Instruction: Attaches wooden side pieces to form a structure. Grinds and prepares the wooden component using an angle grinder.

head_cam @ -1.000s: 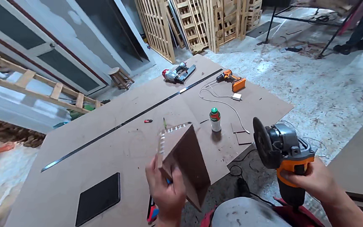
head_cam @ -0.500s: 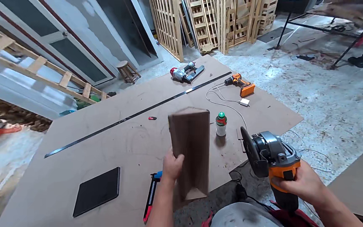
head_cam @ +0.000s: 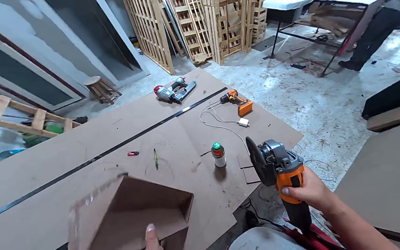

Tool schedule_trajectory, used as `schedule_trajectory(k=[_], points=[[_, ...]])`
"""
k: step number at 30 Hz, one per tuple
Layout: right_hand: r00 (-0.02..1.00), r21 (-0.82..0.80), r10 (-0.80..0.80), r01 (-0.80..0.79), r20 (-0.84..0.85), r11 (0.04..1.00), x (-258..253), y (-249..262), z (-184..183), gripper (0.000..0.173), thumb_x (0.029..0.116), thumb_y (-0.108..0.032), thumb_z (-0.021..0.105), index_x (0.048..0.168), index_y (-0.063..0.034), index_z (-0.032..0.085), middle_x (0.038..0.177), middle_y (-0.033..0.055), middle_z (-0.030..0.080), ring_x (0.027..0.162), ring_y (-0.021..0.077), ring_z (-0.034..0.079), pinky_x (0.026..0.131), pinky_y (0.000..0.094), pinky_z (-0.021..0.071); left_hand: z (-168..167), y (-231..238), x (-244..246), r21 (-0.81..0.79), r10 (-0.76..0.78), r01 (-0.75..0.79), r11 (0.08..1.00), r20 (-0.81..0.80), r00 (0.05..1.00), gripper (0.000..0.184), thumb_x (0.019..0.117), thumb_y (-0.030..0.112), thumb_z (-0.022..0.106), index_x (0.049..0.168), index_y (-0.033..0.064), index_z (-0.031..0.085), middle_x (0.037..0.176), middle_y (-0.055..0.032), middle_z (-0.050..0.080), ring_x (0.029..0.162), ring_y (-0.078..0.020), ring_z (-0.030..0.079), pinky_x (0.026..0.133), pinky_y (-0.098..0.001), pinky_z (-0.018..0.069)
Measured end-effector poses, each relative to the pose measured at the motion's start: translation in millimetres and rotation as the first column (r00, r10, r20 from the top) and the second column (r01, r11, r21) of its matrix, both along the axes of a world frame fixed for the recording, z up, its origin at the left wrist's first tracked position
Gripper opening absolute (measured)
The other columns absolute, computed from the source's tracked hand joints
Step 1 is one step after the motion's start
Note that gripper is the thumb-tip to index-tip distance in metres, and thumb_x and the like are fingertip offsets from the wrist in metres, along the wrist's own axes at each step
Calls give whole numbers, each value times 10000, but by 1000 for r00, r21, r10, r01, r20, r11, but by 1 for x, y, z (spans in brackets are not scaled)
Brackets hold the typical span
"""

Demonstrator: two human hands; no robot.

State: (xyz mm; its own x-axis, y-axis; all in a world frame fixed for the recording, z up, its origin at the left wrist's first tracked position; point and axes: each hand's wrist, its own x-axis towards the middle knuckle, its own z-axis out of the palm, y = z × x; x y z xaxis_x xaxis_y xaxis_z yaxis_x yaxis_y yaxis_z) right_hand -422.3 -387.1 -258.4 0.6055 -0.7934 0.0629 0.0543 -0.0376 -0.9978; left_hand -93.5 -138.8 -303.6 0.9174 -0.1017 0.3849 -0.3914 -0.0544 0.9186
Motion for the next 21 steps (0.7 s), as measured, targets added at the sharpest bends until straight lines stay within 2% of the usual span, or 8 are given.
schedule_trajectory(k=[2,5,9,13,15,17,19,21], points=[[999,24,42,-43,4,999,2,-7,2,568,716,-304,888,1198,-133,639,972,62,753,852,191,746,759,367,644,13,1,10,-86,-90,84,993,-70,993,495,897,47,700,1274,-136,437,1074,-15,703,1015,-11,690,916,-253,599],[997,40,61,-59,-44,997,11,-7,5,584,695,-352,892,1191,-160,651,955,49,756,829,177,745,737,354,644,19,2,56,-110,-241,234,966,-61,969,355,881,17,602,1212,-65,503,1003,65,722,934,0,703,867,-252,609],[996,23,12,-10,-89,1000,26,12,4,576,664,-373,897,1150,-169,666,915,46,754,789,177,745,703,348,641,36,-27,93,88,-181,181,980,-7,983,363,891,77,521,1184,-132,567,999,-79,689,902,-17,683,834,-250,592],[995,50,-46,50,-86,997,41,42,1,567,657,-366,901,1130,-149,674,902,65,756,778,195,748,694,363,644,30,-26,65,87,-114,106,991,102,988,414,908,99,548,1179,-214,531,1085,-191,676,1001,-42,679,902,-230,568],[997,92,-52,56,-51,994,46,55,4,571,679,-339,898,1154,-134,656,926,63,755,803,193,747,721,368,645,34,-8,52,80,-212,206,975,78,974,768,914,281,670,1347,-254,331,1292,-239,582,1175,-45,617,1005,-224,527],[999,142,-48,49,-11,989,48,66,4,603,704,-342,896,1194,-112,633,947,86,752,823,212,746,744,390,644,47,11,62,79,-305,303,950,15,952,1182,835,480,767,1500,-210,75,1540,-299,362,1395,-120,462,1138,-260,422],[998,202,-44,35,40,979,51,75,1,614,716,-361,893,1201,-98,625,940,115,746,811,231,743,738,407,638,55,19,93,-7,-405,405,914,43,913,1329,788,521,818,1552,-127,-55,1635,-272,207,1490,-188,345,1196,-307,367],[993,242,-43,15,111,970,56,82,-4,588,731,-365,887,1183,-87,634,924,138,740,792,241,740,720,409,634,57,17,127,-48,-466,470,882,63,882,1375,757,573,836,1590,-40,-69,1663,-230,175,1511,-234,312,1201,-354,365]])
